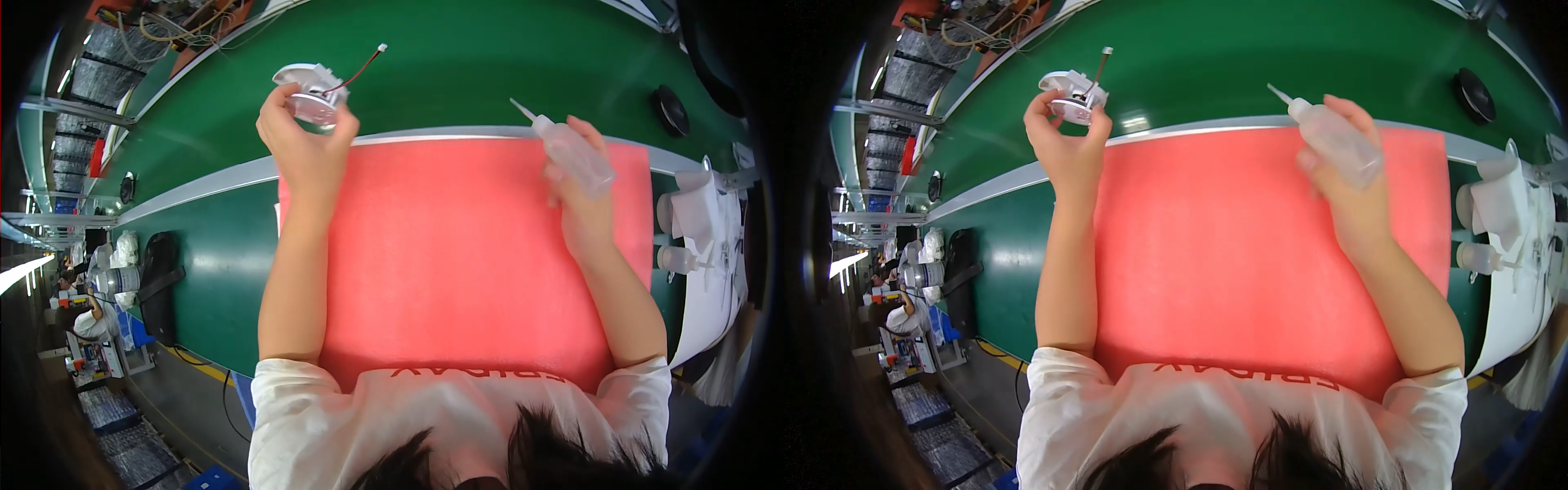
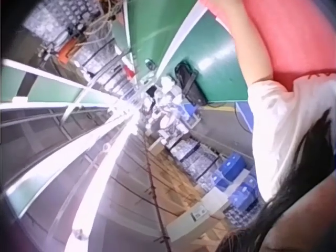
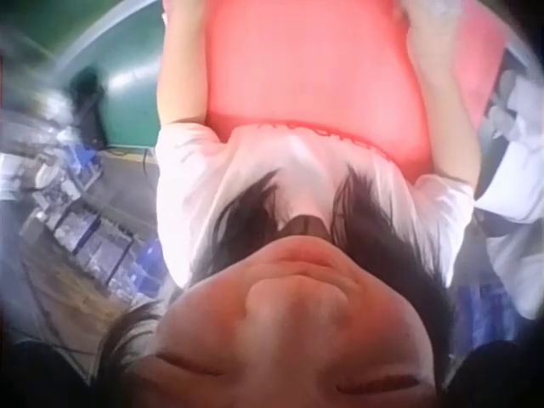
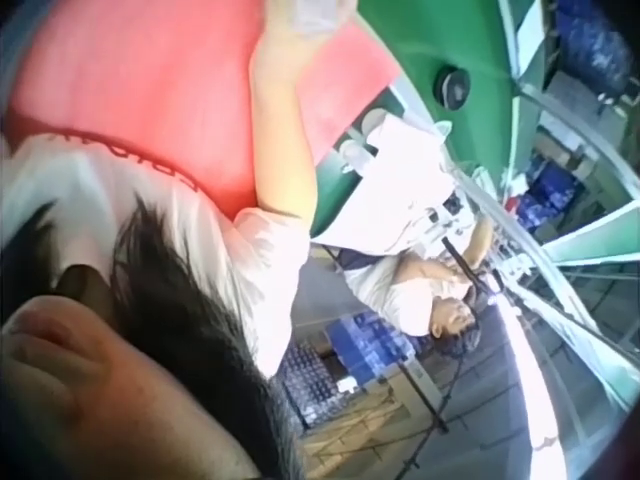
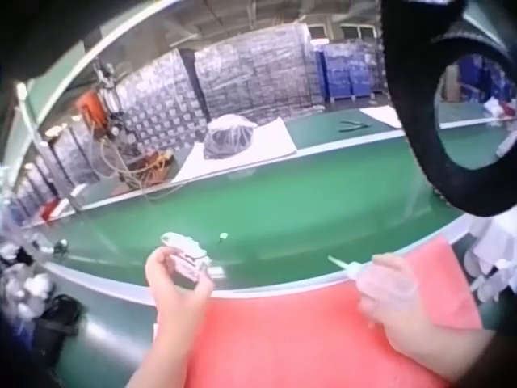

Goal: Assembling plastic components and applying a liquid substance from a squeeze bottle on a production line.

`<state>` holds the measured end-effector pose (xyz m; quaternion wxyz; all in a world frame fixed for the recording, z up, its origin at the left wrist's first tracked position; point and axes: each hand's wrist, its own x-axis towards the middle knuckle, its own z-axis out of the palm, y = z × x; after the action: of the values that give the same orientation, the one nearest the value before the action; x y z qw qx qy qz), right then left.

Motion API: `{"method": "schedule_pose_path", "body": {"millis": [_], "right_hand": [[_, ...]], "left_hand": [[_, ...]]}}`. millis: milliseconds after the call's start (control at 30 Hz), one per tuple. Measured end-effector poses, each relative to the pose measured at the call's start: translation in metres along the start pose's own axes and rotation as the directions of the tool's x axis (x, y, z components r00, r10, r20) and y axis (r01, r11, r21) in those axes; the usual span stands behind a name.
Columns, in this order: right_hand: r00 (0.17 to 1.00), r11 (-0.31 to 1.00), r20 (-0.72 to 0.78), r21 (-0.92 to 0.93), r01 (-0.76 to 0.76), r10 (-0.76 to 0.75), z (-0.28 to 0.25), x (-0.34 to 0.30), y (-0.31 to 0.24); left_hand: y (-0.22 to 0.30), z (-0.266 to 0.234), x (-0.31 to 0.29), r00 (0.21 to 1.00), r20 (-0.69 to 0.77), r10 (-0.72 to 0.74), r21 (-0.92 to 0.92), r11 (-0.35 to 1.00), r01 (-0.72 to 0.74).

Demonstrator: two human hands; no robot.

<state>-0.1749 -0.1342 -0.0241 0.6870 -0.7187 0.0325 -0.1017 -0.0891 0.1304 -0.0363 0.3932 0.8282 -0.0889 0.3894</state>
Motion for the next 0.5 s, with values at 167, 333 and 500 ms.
{"method": "schedule_pose_path", "body": {"millis": [167,333,500], "right_hand": [[0.961,0.956,0.257,0.291,0.027,-0.105,0.006,-0.005,0.018],[0.965,0.980,0.231,0.180,0.085,-0.126,0.008,-0.005,0.017],[0.937,0.967,0.327,-0.174,0.186,-0.122,0.013,-0.009,0.004]], "left_hand": [[-0.052,-0.012,0.015,0.975,-0.035,0.218,0.416,0.890,-0.184],[-0.072,-0.007,0.014,0.971,0.063,0.232,0.465,0.854,-0.234],[-0.087,0.002,0.009,0.986,0.126,0.109,0.629,0.760,-0.164]]}}
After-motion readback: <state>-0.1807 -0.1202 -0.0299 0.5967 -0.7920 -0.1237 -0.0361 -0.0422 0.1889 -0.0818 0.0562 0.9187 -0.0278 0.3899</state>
